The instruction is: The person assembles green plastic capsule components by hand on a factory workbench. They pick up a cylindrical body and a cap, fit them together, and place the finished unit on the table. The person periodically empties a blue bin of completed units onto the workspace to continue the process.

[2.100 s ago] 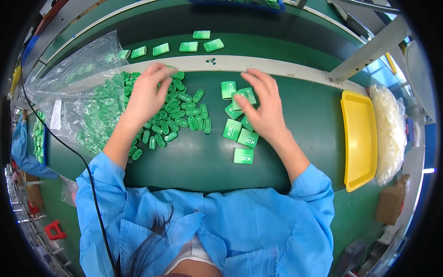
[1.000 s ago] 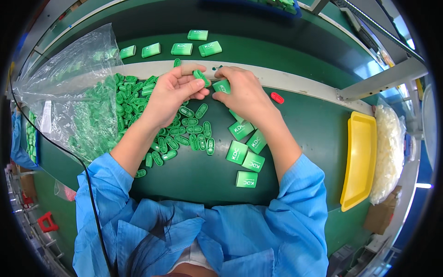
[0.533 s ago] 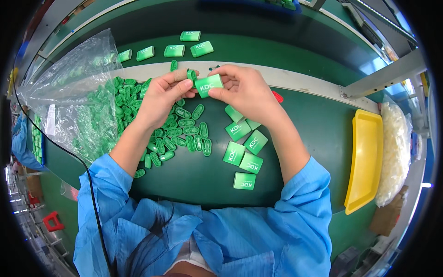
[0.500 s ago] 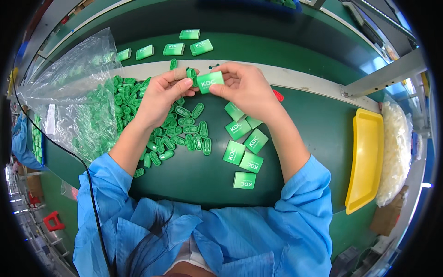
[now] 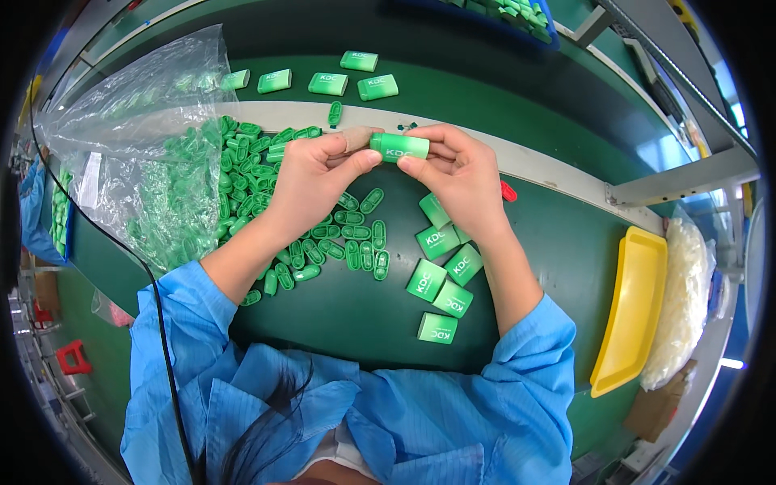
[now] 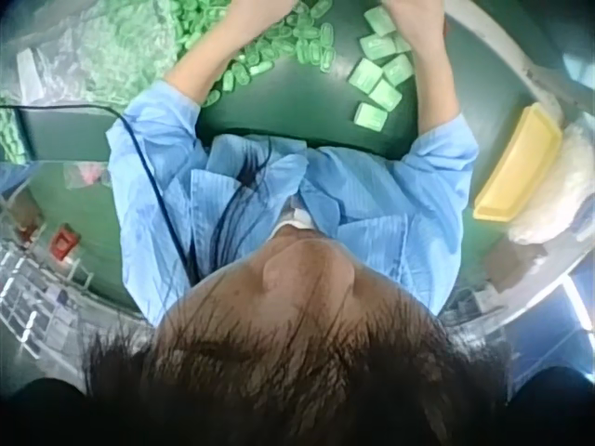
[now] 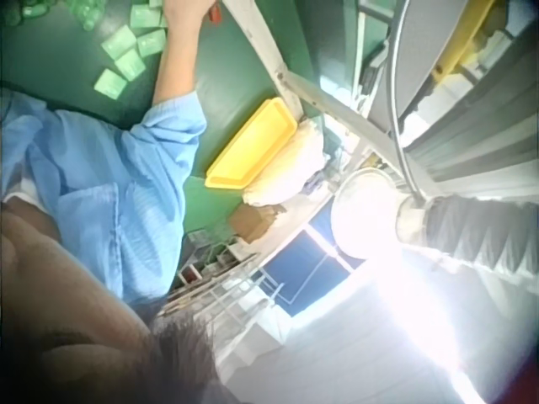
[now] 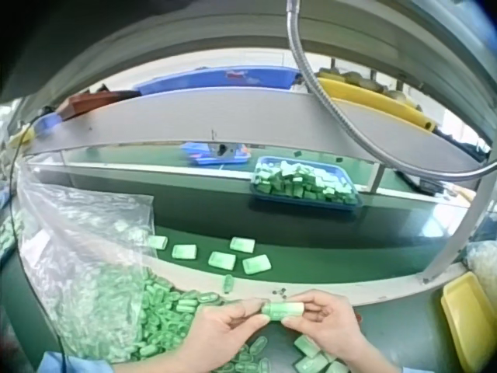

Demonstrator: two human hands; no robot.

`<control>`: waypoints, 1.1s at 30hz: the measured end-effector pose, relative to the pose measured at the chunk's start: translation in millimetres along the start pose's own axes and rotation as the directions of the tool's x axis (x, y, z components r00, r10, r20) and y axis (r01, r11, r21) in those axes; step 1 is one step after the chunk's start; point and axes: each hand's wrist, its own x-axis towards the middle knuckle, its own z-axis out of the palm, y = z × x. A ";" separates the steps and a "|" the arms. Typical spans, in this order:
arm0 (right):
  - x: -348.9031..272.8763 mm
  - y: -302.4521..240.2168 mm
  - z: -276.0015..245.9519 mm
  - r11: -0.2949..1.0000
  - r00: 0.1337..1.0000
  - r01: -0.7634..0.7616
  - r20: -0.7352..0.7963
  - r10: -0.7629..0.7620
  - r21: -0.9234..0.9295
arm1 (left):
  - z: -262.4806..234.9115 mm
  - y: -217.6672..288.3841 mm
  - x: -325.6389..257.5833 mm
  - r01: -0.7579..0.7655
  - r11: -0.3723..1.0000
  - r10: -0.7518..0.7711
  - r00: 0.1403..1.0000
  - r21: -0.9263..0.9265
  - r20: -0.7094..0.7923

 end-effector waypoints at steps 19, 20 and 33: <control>-3.3 3.9 14.2 0.993 0.991 0.031 -0.130 -0.046 -0.118 | 21.2 -9.0 -14.3 -0.261 0.924 0.296 0.951 0.279 -0.092; -3.8 3.3 15.2 0.987 0.989 0.050 -0.132 -0.071 -0.154 | 20.7 -5.8 -15.1 -0.269 0.910 0.309 0.948 0.316 -0.083; 56.6 15.0 -16.6 0.869 0.970 0.040 -0.189 -0.152 -0.493 | -3.3 -5.9 0.9 -0.354 0.724 0.477 0.877 0.592 -0.060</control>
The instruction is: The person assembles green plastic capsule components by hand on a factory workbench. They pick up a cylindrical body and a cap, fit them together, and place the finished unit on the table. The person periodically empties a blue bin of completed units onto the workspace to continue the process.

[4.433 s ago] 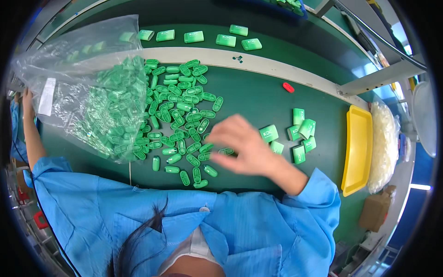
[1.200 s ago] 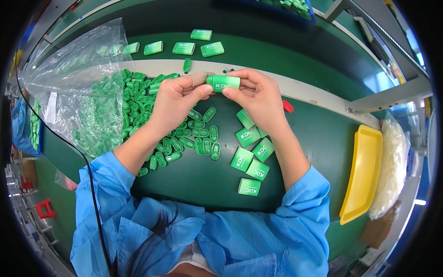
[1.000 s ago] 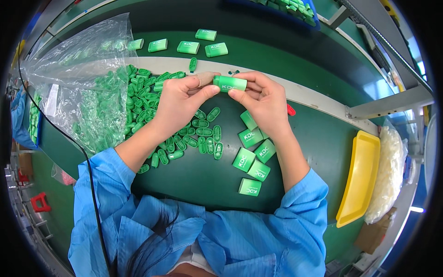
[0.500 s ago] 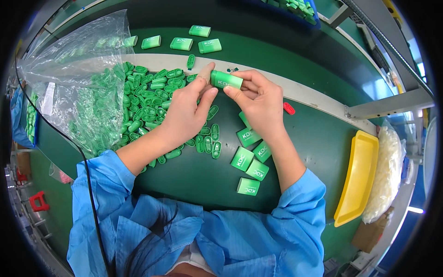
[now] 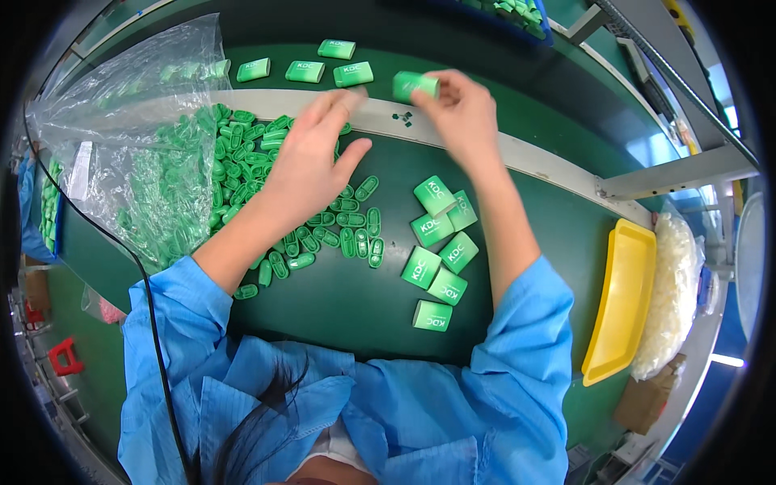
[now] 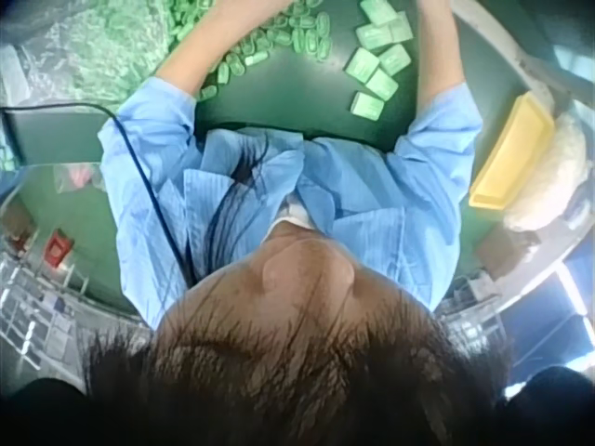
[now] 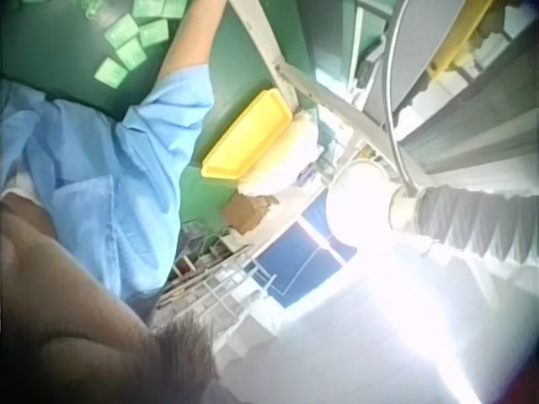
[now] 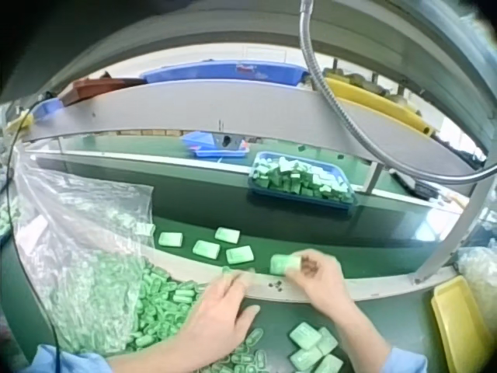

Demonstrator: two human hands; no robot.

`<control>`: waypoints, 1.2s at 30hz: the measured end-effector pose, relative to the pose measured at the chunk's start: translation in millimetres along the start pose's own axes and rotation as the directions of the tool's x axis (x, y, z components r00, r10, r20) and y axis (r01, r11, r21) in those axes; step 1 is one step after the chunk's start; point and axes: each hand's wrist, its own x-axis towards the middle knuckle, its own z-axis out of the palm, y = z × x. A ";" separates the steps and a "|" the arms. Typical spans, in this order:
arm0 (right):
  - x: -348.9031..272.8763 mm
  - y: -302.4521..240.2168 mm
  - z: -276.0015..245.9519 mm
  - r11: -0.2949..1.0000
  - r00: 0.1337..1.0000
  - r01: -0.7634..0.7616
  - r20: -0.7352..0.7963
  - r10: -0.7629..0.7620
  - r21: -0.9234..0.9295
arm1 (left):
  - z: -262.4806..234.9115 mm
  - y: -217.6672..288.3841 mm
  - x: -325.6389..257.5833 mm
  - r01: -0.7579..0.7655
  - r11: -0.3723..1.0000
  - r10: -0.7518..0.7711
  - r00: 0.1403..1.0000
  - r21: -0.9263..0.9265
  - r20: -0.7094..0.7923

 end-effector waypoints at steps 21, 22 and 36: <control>-80.0 -43.2 -33.1 0.987 0.969 -0.115 0.206 0.138 -0.116 | 1.3 13.1 -4.6 0.219 0.928 -0.087 0.913 -0.300 0.399; -75.7 -43.0 -28.1 0.994 0.974 -0.105 0.199 0.105 -0.007 | 3.2 9.9 -3.7 0.331 0.846 -0.140 0.894 -0.419 0.426; -58.9 -24.8 -13.0 0.889 0.958 -0.168 0.284 0.045 0.427 | 7.8 -0.8 -0.5 0.608 0.388 -0.336 0.793 -0.693 0.508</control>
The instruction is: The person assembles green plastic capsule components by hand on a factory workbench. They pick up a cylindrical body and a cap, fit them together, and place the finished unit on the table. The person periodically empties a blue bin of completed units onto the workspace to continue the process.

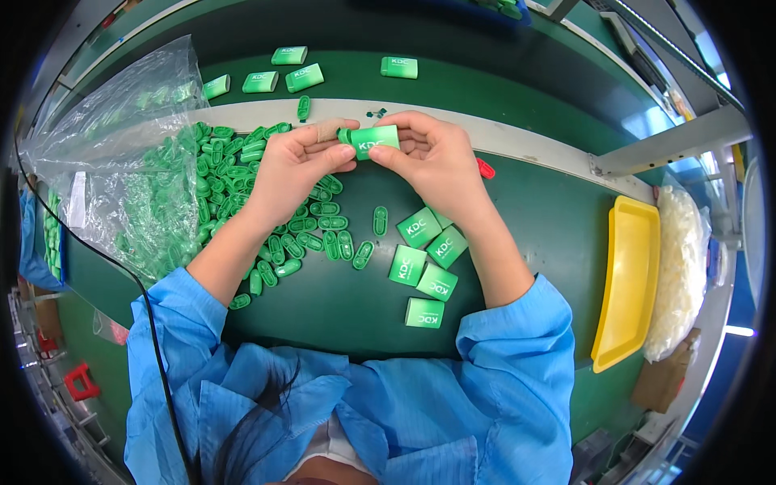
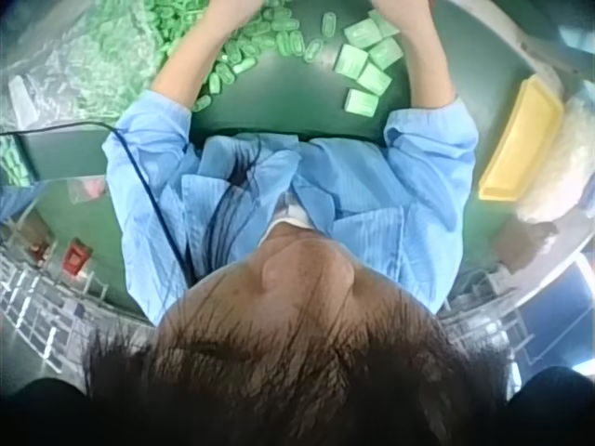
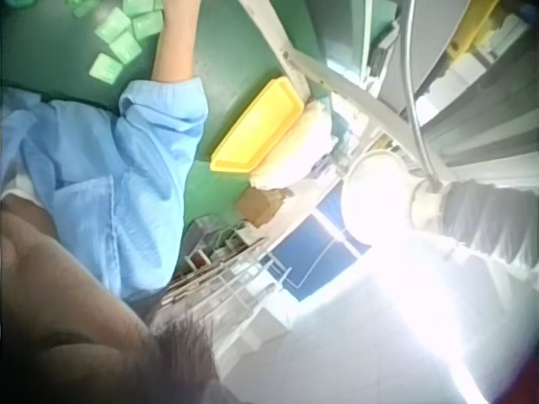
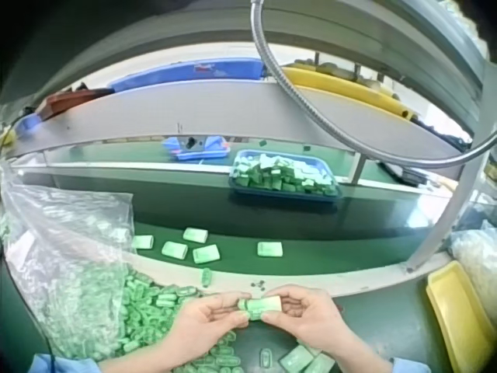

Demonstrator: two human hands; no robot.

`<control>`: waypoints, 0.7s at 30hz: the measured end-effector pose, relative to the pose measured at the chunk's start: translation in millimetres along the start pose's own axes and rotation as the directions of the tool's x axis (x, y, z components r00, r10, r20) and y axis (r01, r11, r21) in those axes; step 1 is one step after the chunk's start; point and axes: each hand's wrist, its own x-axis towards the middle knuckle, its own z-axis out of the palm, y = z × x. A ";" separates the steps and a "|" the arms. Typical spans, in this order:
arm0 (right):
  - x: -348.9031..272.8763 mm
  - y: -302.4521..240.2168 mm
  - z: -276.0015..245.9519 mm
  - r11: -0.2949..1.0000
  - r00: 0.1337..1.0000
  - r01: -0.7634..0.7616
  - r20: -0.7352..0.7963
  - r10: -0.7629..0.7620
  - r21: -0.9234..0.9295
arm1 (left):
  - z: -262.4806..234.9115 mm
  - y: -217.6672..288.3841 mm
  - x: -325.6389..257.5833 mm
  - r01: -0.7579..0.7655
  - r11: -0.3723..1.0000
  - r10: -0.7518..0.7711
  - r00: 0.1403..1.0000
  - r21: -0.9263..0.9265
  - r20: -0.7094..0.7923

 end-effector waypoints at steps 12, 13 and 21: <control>-8.2 7.4 3.4 0.999 0.997 0.031 -0.065 -0.028 0.039 | 3.3 5.7 -6.4 -0.153 0.851 0.174 0.985 0.502 0.006; -8.2 10.0 4.2 0.998 0.995 0.062 -0.075 -0.060 0.029 | 4.1 4.6 -7.0 -0.178 0.849 0.204 0.979 0.498 0.001; -13.3 13.9 18.3 0.984 0.969 0.137 -0.189 -0.156 -0.111 | 17.3 -1.0 -16.1 -0.339 0.676 0.481 0.876 0.654 -0.044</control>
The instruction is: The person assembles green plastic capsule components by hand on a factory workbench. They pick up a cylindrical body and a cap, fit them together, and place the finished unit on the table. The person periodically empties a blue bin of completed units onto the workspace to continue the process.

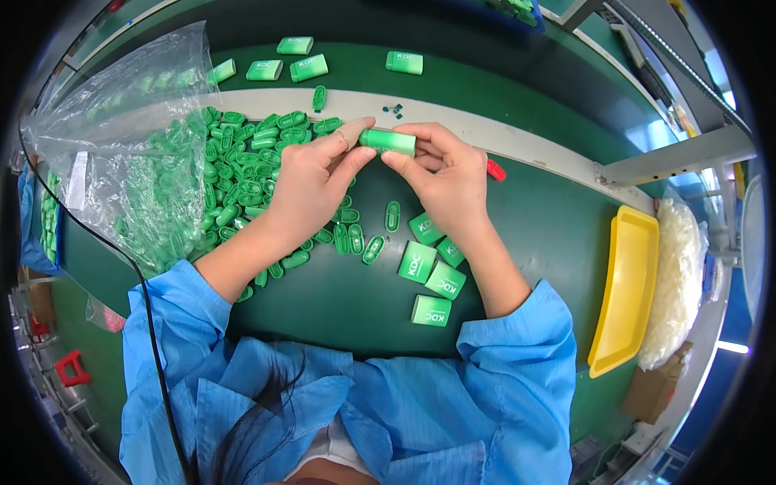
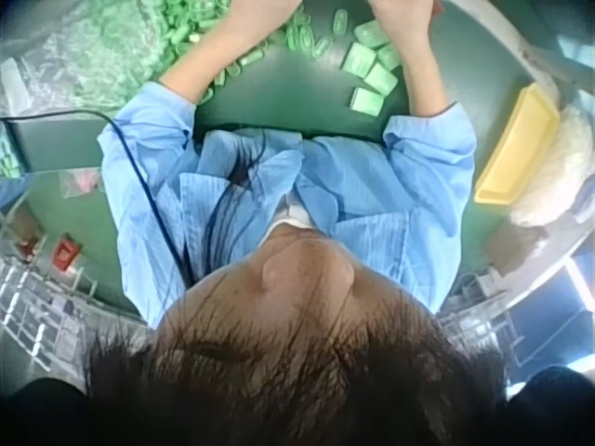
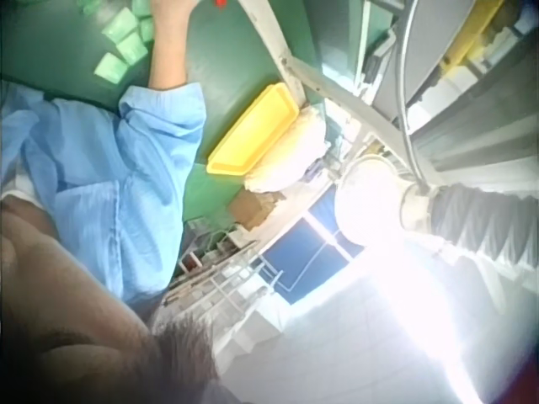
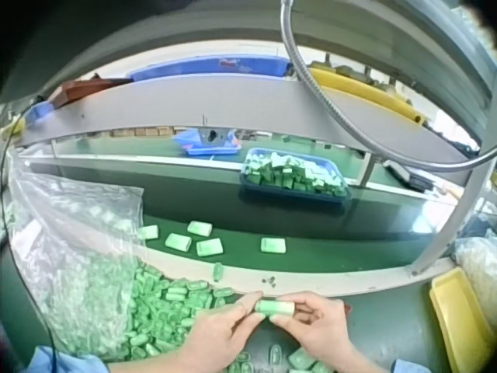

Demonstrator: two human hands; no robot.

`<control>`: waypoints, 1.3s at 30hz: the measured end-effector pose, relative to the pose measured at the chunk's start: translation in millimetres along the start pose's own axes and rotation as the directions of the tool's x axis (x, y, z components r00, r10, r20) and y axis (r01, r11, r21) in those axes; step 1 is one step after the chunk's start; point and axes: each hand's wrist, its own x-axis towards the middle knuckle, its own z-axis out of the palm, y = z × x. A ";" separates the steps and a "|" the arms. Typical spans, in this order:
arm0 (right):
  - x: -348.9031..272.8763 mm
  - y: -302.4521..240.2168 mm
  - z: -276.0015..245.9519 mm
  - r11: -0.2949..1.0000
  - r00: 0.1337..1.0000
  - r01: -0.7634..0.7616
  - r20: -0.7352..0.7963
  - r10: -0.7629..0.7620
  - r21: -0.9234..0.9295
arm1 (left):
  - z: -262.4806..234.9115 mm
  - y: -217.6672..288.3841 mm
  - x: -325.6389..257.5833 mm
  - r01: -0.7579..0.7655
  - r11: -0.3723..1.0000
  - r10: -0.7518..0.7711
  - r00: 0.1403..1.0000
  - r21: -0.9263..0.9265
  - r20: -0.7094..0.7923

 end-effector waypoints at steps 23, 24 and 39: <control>104.0 41.4 -16.5 0.888 0.885 -0.449 -0.089 0.457 0.097 | -39.7 -40.2 65.2 -0.362 0.786 0.287 0.932 0.501 0.223; 107.1 45.0 -17.3 0.882 0.879 -0.457 -0.096 0.467 0.112 | -38.9 -57.6 70.3 -0.431 0.758 0.334 0.901 0.490 0.277; -22.1 -25.3 -48.6 0.595 0.982 0.133 0.186 0.027 -0.792 | -38.8 -12.5 33.2 -0.081 0.910 0.020 0.988 0.408 0.151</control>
